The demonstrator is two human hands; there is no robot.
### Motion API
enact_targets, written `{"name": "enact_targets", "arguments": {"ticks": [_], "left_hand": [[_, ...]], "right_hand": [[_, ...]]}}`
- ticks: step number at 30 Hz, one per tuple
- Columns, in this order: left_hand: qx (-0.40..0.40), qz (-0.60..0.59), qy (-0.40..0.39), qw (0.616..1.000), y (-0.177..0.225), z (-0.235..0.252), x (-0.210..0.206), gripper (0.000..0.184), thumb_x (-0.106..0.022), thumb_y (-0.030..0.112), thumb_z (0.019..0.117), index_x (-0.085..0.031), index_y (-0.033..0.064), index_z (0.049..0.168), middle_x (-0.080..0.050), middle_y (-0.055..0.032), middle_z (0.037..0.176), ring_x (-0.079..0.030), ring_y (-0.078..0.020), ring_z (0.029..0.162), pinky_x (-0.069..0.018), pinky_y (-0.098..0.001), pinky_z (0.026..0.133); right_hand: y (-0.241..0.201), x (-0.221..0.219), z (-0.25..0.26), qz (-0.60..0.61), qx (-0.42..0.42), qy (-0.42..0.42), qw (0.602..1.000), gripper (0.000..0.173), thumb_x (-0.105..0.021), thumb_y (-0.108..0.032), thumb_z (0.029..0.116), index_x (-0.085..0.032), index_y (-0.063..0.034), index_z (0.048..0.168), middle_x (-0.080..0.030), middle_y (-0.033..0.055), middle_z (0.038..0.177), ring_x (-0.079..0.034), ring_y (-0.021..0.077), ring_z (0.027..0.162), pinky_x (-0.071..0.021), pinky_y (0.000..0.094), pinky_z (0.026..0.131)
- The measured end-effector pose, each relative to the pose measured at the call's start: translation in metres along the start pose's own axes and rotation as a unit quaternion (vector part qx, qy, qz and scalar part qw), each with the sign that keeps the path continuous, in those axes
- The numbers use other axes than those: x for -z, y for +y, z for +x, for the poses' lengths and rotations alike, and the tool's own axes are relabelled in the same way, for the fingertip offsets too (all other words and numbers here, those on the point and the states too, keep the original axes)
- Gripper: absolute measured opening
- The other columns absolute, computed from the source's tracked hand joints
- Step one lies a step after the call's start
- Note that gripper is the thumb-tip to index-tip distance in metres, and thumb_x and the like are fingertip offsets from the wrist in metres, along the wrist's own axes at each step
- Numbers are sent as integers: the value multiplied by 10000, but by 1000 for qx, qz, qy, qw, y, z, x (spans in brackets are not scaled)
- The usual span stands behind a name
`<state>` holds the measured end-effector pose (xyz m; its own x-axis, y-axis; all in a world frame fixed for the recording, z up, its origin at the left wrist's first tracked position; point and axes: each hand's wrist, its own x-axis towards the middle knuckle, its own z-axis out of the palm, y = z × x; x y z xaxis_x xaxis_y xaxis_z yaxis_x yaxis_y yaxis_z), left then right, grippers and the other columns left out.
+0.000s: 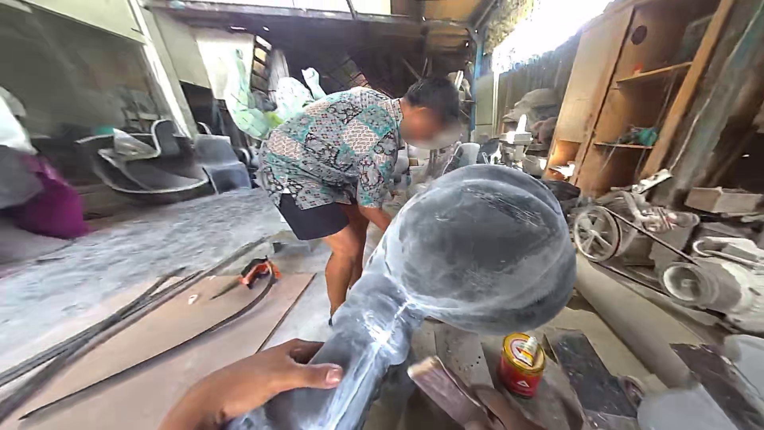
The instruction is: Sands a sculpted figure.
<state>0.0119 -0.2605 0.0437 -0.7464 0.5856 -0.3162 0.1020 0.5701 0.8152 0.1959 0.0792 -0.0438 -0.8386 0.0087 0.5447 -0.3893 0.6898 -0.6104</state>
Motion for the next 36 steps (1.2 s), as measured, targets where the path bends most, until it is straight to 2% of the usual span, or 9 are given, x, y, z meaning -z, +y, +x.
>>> {"name": "enact_targets", "arguments": {"ticks": [2, 5, 11, 15, 20, 25, 30, 33, 36], "left_hand": [[-7, -7, -9, 1000, -2, 0, -1, 649, -772, 695, 746, -743, 205, 1170, -769, -13, 1017, -741, -146, 925, -616, -387, 861], [-11, -11, -17, 1000, -4, 1, -2, 632, -774, 684, 760, -745, 210, 1177, -770, -14, 1027, -742, -153, 931, -619, -388, 862], [-16, -29, -16, 999, -5, 1, -5, 625, -821, 638, 740, -739, 194, 1172, -769, -4, 1017, -739, -133, 918, -621, -373, 846], [-23, -6, -17, 1000, -5, 3, -6, 643, -813, 647, 742, -731, 191, 1188, -766, 10, 1032, -732, -120, 932, -615, -360, 857], [-15, -7, -24, 1000, -6, 4, -1, 644, -814, 651, 738, -731, 196, 1186, -766, 1, 1027, -734, -125, 919, -618, -366, 844], [-12, -17, -20, 1000, -5, 2, -5, 635, -825, 647, 731, -735, 208, 1180, -768, 1, 1019, -737, -126, 910, -623, -359, 834], [-10, -23, -23, 999, -3, 2, 0, 624, -826, 646, 731, -736, 211, 1169, -768, 0, 1008, -739, -127, 897, -626, -360, 825], [-6, -29, -19, 999, -1, 0, -1, 622, -827, 636, 735, -733, 205, 1173, -768, -8, 1009, -741, -136, 901, -626, -363, 827], [-8, -32, -18, 999, -3, -2, 2, 633, -815, 665, 732, -739, 201, 1155, -767, -3, 989, -740, -126, 881, -627, -349, 811]], "right_hand": [[3, -33, 27, 2, 44, 87, 995, 333, -607, -208, 1034, -674, -81, 1335, -742, 121, 1056, -738, 207, 883, -638, 417, 760], [12, -57, 54, 8, 71, 82, 994, 396, -551, -163, 1041, -620, -167, 1431, -682, 137, 1166, -707, 203, 935, -630, 385, 779], [23, -61, 62, 24, 110, -31, 993, 449, -411, -438, 1089, -537, -334, 1507, -683, 154, 1075, -674, 246, 765, -582, 458, 604], [-1, -49, 95, 56, 95, -64, 992, 497, -415, -519, 1075, -495, -352, 1536, -757, 16, 1081, -721, 167, 842, -610, 462, 722], [42, -39, 85, 124, 134, -114, 977, 500, -409, -434, 1099, -482, -235, 1552, -749, 83, 1144, -737, 194, 885, -617, 476, 789], [8, -30, 113, 123, 138, -163, 969, 512, -359, -423, 1114, -365, -300, 1611, -634, -25, 1424, -683, 87, 1144, -559, 377, 1019], [49, -29, 89, 160, 126, -178, 963, 550, -336, -440, 1113, -417, -174, 1587, -728, 123, 1183, -727, 197, 888, -608, 471, 807], [14, -25, 120, 137, 148, -204, 958, 524, -301, -417, 1125, -350, -247, 1619, -510, -42, 1558, -557, 58, 1339, -464, 363, 1158], [16, -36, 109, 90, 155, -147, 973, 461, -354, -343, 1124, -439, -297, 1575, -569, -13, 1504, -591, 115, 1317, -511, 408, 1118]]}}
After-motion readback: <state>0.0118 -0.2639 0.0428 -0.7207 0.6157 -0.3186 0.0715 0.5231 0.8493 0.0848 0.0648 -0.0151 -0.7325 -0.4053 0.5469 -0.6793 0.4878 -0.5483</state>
